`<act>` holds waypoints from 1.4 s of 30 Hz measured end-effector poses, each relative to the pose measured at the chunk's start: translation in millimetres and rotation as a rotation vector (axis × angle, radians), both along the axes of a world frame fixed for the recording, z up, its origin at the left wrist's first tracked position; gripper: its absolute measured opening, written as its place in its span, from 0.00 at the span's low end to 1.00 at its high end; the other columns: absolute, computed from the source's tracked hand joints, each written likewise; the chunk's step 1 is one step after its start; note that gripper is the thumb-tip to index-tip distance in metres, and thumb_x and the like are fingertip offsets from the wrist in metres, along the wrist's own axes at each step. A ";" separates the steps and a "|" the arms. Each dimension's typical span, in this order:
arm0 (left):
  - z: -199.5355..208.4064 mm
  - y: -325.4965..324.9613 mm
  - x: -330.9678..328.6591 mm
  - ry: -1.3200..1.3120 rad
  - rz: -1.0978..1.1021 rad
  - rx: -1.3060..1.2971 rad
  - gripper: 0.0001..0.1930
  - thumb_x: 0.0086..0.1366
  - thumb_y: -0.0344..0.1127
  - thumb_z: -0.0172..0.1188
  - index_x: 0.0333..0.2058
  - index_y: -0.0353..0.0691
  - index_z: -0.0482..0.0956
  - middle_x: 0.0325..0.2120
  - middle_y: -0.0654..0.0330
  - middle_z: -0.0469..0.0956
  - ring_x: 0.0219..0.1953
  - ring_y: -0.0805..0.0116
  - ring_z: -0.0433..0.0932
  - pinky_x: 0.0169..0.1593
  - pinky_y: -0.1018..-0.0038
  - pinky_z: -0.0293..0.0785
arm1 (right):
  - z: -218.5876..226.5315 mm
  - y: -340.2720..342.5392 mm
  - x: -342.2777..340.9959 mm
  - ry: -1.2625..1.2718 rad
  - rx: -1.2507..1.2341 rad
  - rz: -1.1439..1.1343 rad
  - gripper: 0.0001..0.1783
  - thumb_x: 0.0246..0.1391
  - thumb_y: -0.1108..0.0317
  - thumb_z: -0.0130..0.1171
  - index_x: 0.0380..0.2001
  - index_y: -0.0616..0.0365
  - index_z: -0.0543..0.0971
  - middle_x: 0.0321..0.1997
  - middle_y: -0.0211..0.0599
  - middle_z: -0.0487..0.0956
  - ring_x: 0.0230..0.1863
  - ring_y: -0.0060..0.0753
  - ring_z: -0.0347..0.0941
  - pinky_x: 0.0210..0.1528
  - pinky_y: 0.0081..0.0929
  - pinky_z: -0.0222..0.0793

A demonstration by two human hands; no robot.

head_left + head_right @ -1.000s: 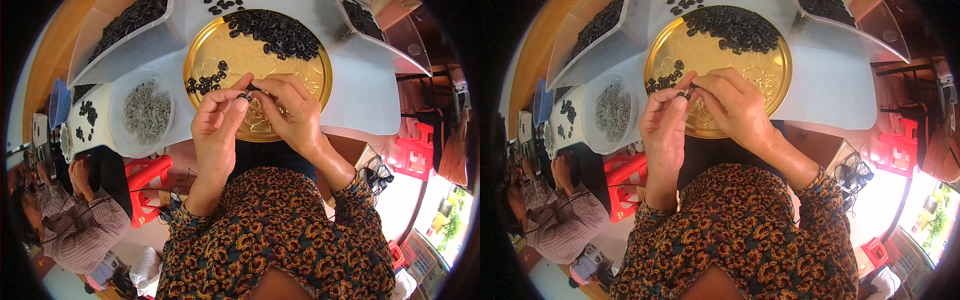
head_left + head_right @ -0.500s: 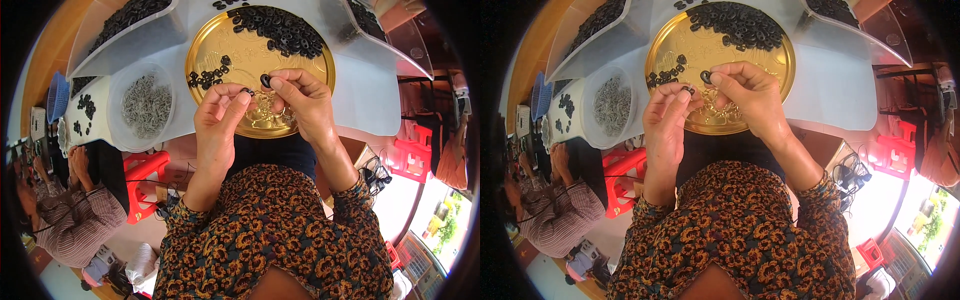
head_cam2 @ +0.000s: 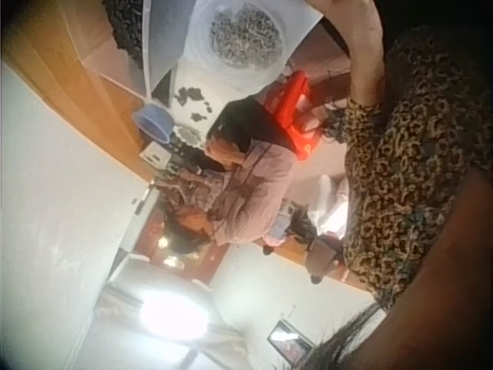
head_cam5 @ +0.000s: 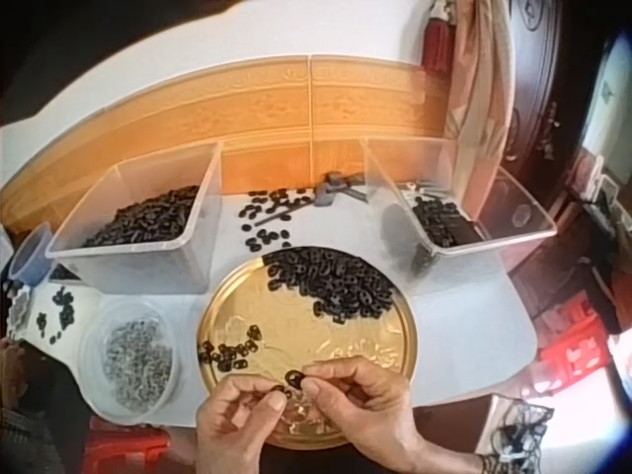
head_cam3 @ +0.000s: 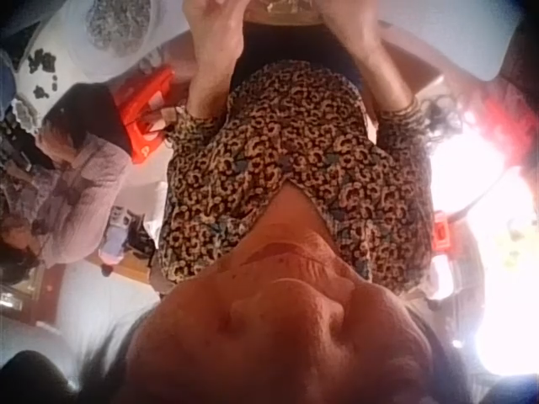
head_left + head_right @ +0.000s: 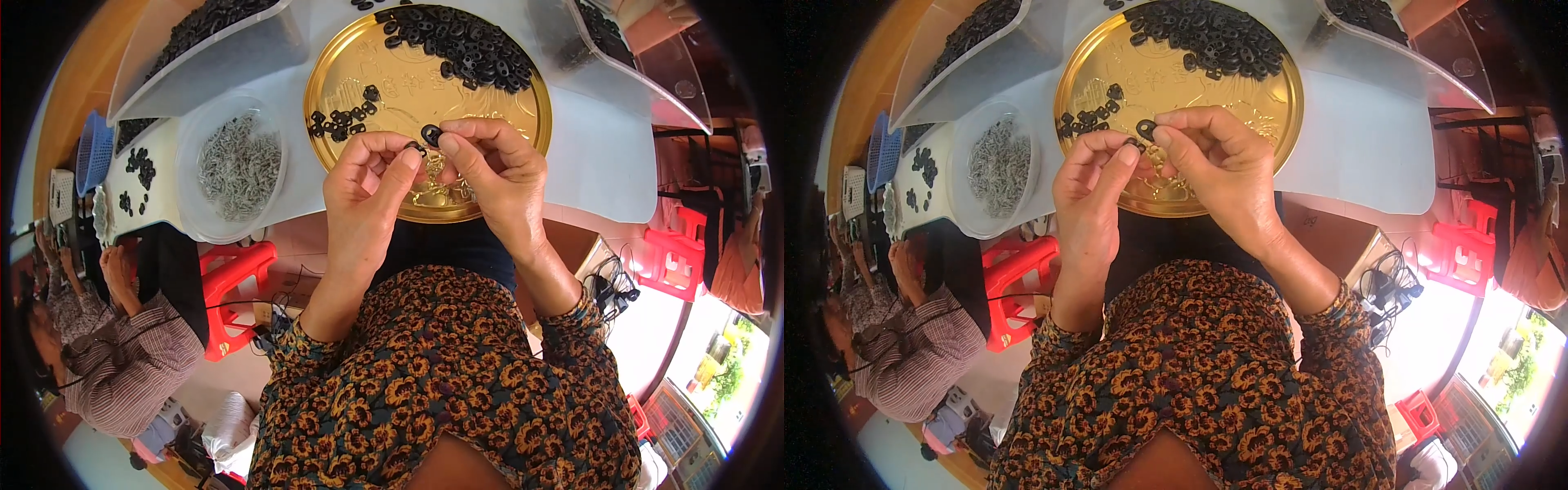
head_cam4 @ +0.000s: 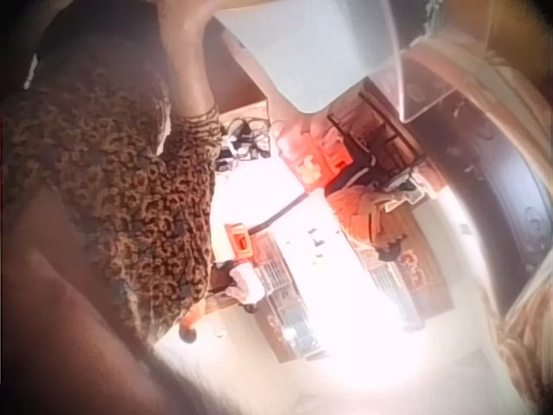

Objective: The person sorts small plastic parts on a tray by hand.

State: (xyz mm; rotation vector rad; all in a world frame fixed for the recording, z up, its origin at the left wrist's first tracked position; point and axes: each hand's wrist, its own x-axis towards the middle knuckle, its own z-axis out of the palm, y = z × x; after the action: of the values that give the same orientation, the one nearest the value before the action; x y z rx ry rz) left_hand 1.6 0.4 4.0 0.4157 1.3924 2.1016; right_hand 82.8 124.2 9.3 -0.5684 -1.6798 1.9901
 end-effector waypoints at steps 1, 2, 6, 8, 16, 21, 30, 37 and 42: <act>-0.2 0.1 -0.2 0.000 0.001 0.000 0.06 0.64 0.25 0.57 0.40 0.33 0.73 0.30 0.62 0.75 0.33 0.78 0.73 0.38 0.82 0.71 | 0.5 -1.3 -0.2 0.002 0.008 -0.007 0.08 0.56 0.74 0.60 0.40 0.64 0.78 0.32 0.30 0.80 0.29 0.14 0.74 0.30 0.12 0.70; -0.5 0.7 -0.2 0.006 0.007 -0.004 0.06 0.64 0.25 0.58 0.40 0.33 0.73 0.30 0.62 0.75 0.33 0.78 0.73 0.38 0.82 0.71 | 0.7 -2.0 -0.4 0.004 0.017 -0.016 0.08 0.56 0.75 0.60 0.40 0.65 0.78 0.32 0.30 0.80 0.30 0.14 0.74 0.31 0.12 0.70; -0.9 1.2 -0.4 0.018 0.022 -0.027 0.06 0.64 0.26 0.58 0.39 0.33 0.73 0.30 0.62 0.75 0.32 0.78 0.73 0.38 0.82 0.71 | -2.2 -3.5 -0.8 0.033 0.075 -0.025 0.08 0.55 0.77 0.60 0.39 0.66 0.78 0.33 0.31 0.80 0.30 0.14 0.74 0.32 0.12 0.72; -1.3 1.5 -0.4 0.019 0.028 -0.022 0.06 0.64 0.26 0.58 0.39 0.33 0.73 0.30 0.62 0.75 0.32 0.78 0.74 0.38 0.82 0.72 | -2.2 -4.8 -0.4 0.015 0.150 -0.029 0.08 0.55 0.77 0.61 0.39 0.66 0.78 0.33 0.31 0.80 0.31 0.14 0.75 0.32 0.12 0.72; -1.7 0.6 -1.4 0.029 0.034 -0.026 0.06 0.63 0.26 0.59 0.38 0.32 0.75 0.31 0.60 0.78 0.32 0.77 0.75 0.38 0.81 0.74 | -8.8 -10.9 -3.4 0.033 0.187 -0.053 0.06 0.54 0.77 0.61 0.37 0.65 0.78 0.32 0.31 0.80 0.32 0.15 0.75 0.34 0.14 0.73; -6.0 -3.1 -5.5 0.002 0.019 -0.037 0.06 0.63 0.25 0.60 0.38 0.31 0.76 0.31 0.58 0.79 0.32 0.75 0.78 0.38 0.79 0.77 | -14.7 -12.7 -5.4 0.072 0.196 -0.071 0.06 0.54 0.77 0.61 0.36 0.64 0.78 0.31 0.30 0.80 0.31 0.14 0.75 0.34 0.14 0.73; -3.5 -9.1 -6.8 0.001 -0.047 -0.018 0.12 0.64 0.27 0.59 0.45 0.30 0.75 0.36 0.60 0.78 0.37 0.75 0.76 0.43 0.79 0.73 | -9.4 0.2 -6.4 0.025 -0.312 0.072 0.07 0.57 0.73 0.59 0.37 0.64 0.77 0.28 0.33 0.79 0.26 0.16 0.73 0.30 0.15 0.71; -8.9 -4.0 -0.4 0.095 -0.056 0.014 0.14 0.68 0.36 0.55 0.48 0.34 0.74 0.36 0.62 0.76 0.34 0.78 0.73 0.39 0.81 0.70 | 1.3 -4.6 -3.8 0.072 -0.637 0.200 0.19 0.59 0.73 0.57 0.51 0.64 0.67 0.31 0.34 0.77 0.27 0.20 0.73 0.32 0.20 0.74; -9.8 -1.2 6.0 -0.008 -0.130 0.178 0.13 0.70 0.37 0.52 0.47 0.35 0.74 0.44 0.61 0.74 0.31 0.82 0.70 0.33 0.85 0.65 | 9.0 -12.0 -1.1 0.064 -0.757 0.229 0.27 0.60 0.72 0.55 0.60 0.60 0.59 0.38 0.33 0.74 0.30 0.20 0.72 0.35 0.24 0.76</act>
State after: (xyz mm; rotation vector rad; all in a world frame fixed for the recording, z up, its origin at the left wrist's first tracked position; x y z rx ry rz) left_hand 7.6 -0.9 -5.8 0.5533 1.1454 2.1249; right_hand 81.6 112.1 18.3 -0.5605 -0.9373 2.7761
